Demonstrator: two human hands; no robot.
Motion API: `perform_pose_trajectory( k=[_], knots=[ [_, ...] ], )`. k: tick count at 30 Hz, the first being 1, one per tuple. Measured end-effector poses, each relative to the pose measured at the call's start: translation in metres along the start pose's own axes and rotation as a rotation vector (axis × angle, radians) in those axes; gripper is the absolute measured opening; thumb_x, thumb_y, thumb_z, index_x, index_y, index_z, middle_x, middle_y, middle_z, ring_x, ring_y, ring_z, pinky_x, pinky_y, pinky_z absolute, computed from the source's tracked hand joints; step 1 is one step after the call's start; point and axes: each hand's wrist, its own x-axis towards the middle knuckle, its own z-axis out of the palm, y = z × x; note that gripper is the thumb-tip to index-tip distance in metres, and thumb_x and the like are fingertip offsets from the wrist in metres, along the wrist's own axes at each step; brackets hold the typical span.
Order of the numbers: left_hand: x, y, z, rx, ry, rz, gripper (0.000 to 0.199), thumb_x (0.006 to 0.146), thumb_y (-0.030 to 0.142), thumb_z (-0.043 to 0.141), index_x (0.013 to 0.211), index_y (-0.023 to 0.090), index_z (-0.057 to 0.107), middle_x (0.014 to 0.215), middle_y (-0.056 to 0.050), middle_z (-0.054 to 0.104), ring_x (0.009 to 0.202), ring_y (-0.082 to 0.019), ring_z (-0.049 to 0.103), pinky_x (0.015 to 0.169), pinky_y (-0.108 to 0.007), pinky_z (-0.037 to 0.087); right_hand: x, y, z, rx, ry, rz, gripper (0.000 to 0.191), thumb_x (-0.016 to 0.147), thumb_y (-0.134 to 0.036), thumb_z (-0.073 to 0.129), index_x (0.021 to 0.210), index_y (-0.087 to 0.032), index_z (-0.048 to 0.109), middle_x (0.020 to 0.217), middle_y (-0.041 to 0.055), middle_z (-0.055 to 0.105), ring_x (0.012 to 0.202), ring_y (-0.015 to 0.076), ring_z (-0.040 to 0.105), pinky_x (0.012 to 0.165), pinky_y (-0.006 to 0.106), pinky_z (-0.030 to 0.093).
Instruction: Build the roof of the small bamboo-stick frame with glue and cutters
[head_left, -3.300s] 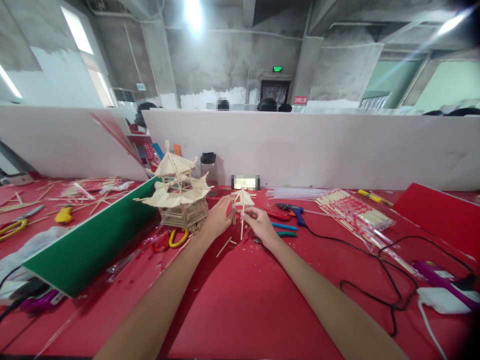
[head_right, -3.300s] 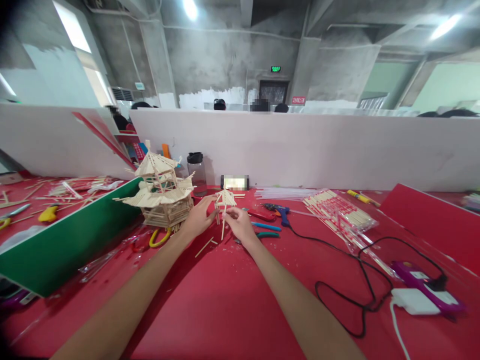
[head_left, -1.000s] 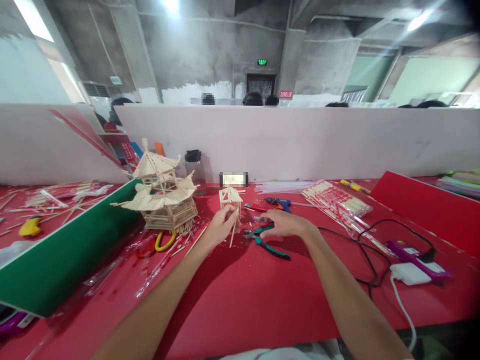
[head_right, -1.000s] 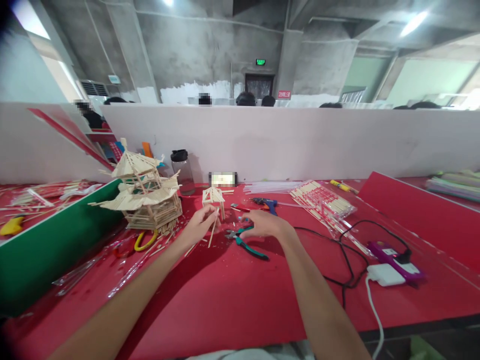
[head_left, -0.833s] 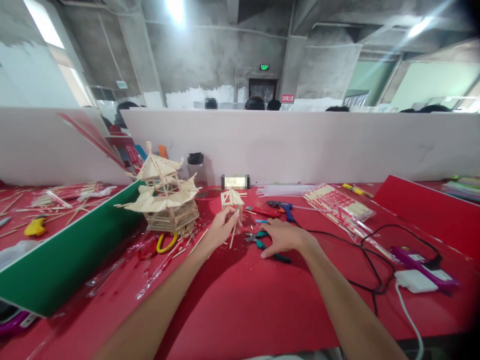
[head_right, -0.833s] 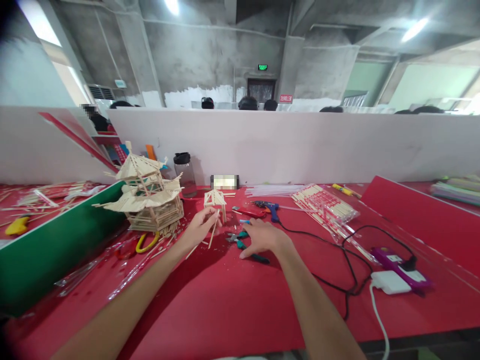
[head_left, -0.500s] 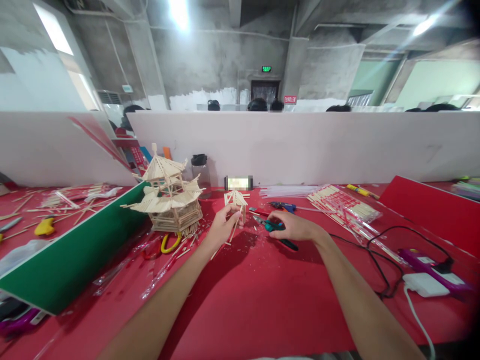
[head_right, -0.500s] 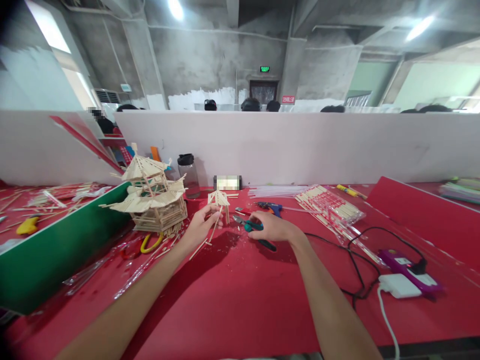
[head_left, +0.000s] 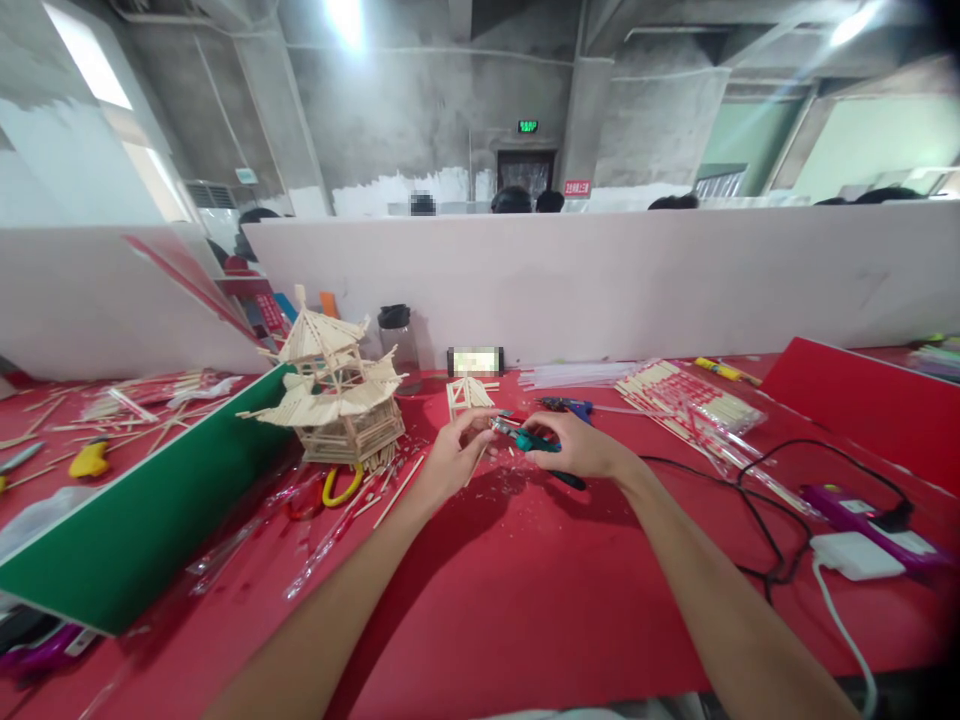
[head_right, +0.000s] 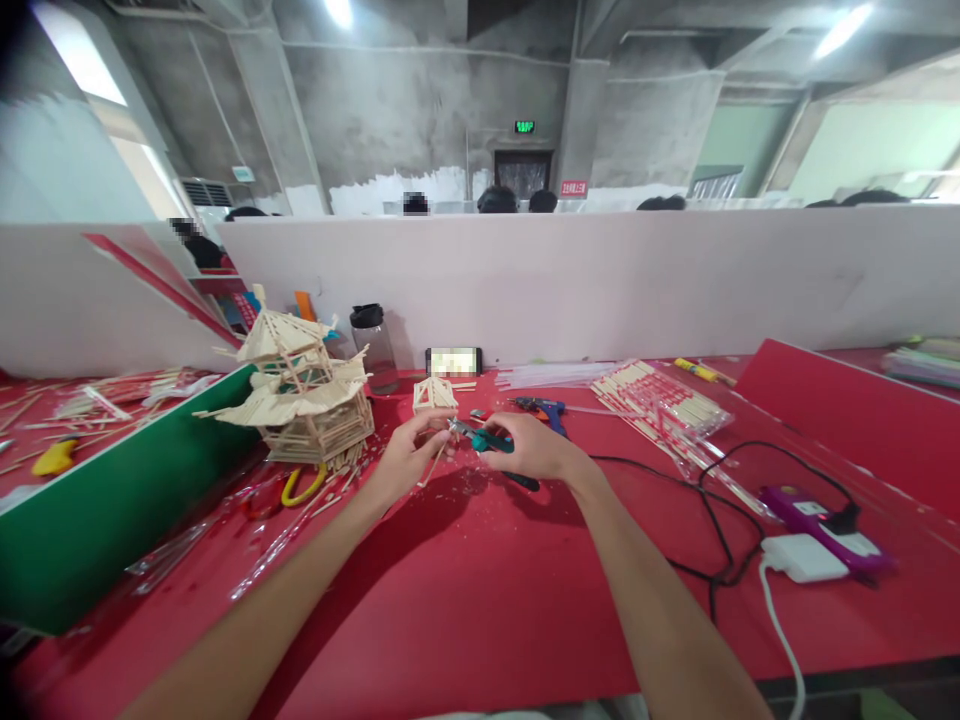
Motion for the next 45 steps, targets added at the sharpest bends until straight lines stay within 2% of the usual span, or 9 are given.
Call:
perform_pose_trajectory(
  k=[4,18,28,32,36,42,45],
  knots=[
    [0.000,0.000,0.000,-0.021,-0.009,-0.008,0.034,0.089,0.031,0.061,0.120,0.018,0.064,0.100,-0.007,0.070,0.069,-0.014,0.067,0.069,-0.030,0.060,0.000,0.002,0.001,0.005,0.013,-0.005,0.030,0.081,-0.030,0.067,0.108,-0.019,0.066,0.105,0.0066,0.070,0.095,0.0217,0.064,0.085,0.032,0.047],
    [-0.001,0.003,0.001,-0.029,-0.004,0.000,0.033,0.089,0.030,0.061,0.120,0.018,0.064,0.098,-0.005,0.068,0.069,-0.013,0.067,0.070,-0.029,0.061,0.001,0.005,0.001,-0.011,0.030,-0.031,0.027,0.083,-0.031,0.066,0.107,-0.019,0.066,0.102,0.0056,0.071,0.092,0.0207,0.064,0.083,0.031,0.047],
    [0.000,-0.003,-0.001,-0.021,-0.025,0.036,0.031,0.090,0.032,0.060,0.118,0.020,0.063,0.102,-0.005,0.068,0.071,-0.013,0.067,0.072,-0.030,0.060,0.003,0.008,0.003,-0.030,0.053,-0.046,0.032,0.080,-0.032,0.068,0.109,-0.018,0.068,0.101,0.0061,0.071,0.089,0.0208,0.064,0.085,0.033,0.048],
    [0.001,-0.007,-0.003,0.022,-0.007,0.018,0.032,0.090,0.033,0.059,0.119,0.020,0.062,0.099,-0.004,0.065,0.069,-0.013,0.064,0.067,-0.028,0.059,0.003,0.008,0.006,-0.037,0.050,-0.031,0.035,0.082,-0.033,0.067,0.114,-0.018,0.067,0.109,0.0084,0.070,0.097,0.0228,0.064,0.089,0.035,0.047],
    [0.001,-0.003,-0.006,0.138,0.023,0.029,0.030,0.093,0.032,0.055,0.119,0.019,0.062,0.085,-0.002,0.063,0.065,-0.013,0.059,0.062,-0.025,0.053,0.005,0.003,0.014,0.017,0.046,-0.014,0.036,0.090,-0.034,0.059,0.122,-0.018,0.062,0.120,0.0116,0.066,0.107,0.0250,0.061,0.095,0.038,0.043],
    [0.001,0.013,-0.019,0.403,0.082,0.090,0.031,0.094,0.030,0.052,0.123,0.021,0.058,0.089,-0.003,0.065,0.071,-0.016,0.060,0.068,-0.026,0.048,0.012,-0.016,0.034,0.142,0.102,-0.011,0.026,0.097,-0.038,0.046,0.103,-0.018,0.063,0.099,0.0059,0.066,0.091,0.0205,0.057,0.089,0.035,0.043],
    [0.006,0.022,-0.037,0.421,0.031,0.073,0.034,0.093,0.033,0.054,0.125,0.021,0.055,0.085,-0.002,0.066,0.071,-0.017,0.062,0.068,-0.026,0.048,0.015,-0.022,0.046,0.407,0.076,0.127,0.026,0.094,-0.043,0.050,0.096,-0.020,0.061,0.087,0.0029,0.065,0.080,0.0187,0.058,0.081,0.032,0.046]
  ],
)
